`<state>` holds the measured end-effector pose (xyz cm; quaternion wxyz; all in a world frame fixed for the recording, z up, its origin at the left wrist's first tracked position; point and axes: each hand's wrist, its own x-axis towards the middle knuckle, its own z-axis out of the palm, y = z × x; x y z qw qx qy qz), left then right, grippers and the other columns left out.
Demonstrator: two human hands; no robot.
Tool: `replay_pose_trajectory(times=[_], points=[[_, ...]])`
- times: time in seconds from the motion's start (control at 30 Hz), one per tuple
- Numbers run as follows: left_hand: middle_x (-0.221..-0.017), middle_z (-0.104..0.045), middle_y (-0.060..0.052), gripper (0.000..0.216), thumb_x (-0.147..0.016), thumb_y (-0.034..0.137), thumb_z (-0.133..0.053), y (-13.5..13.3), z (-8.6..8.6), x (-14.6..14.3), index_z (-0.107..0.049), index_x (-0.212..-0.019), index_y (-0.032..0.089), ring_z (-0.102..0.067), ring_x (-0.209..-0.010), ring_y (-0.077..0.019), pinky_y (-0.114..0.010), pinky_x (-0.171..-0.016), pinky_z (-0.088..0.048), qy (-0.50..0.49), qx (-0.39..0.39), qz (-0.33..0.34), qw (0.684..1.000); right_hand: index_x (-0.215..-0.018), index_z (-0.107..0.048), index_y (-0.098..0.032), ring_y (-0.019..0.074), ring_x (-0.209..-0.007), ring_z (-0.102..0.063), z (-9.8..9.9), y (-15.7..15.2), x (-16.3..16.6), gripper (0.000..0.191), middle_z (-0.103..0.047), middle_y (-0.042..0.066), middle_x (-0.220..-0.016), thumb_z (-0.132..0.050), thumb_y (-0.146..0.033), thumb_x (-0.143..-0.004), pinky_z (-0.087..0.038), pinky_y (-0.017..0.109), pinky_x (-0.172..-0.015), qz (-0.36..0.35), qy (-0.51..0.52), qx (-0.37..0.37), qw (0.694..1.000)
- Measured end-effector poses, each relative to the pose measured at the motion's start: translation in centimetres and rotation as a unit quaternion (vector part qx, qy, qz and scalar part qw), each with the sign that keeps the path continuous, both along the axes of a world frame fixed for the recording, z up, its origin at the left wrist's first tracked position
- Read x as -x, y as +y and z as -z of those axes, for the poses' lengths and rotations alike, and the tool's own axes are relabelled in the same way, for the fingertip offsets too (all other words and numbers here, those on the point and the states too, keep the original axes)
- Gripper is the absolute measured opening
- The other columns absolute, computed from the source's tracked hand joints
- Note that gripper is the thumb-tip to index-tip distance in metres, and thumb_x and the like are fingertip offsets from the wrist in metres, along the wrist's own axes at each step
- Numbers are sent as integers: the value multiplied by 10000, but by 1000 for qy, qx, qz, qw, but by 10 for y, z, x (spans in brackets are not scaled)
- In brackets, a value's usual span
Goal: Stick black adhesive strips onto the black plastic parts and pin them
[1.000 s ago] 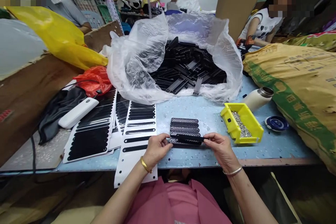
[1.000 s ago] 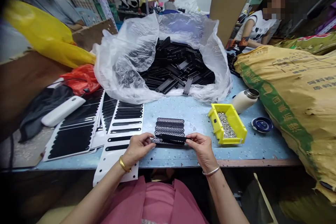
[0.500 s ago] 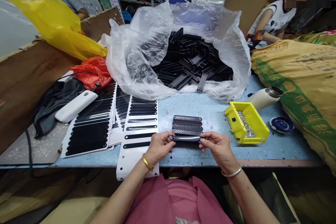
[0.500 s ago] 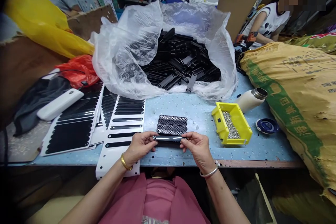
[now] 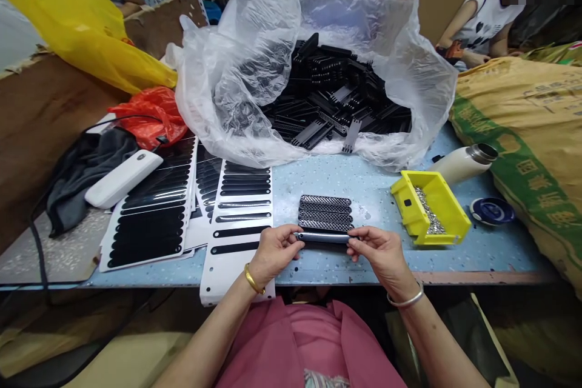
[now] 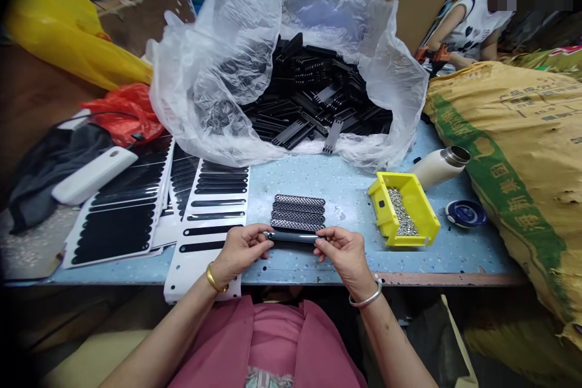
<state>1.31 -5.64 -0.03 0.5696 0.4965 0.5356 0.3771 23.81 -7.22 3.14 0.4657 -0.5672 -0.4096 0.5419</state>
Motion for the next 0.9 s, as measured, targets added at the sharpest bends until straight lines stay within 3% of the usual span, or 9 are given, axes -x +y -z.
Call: replay_pose_trajectory(times=[0.9], points=[[-522, -573, 38, 252, -677, 249, -675, 1, 1, 3, -671, -899, 130, -595, -439, -102, -177, -421, -443, 0, -4, 17, 1000, -748, -721, -147, 141, -423, -604, 3, 4, 0, 244, -650, 21, -489, -821, -324, -613, -519, 240, -403, 3, -33, 3, 999]])
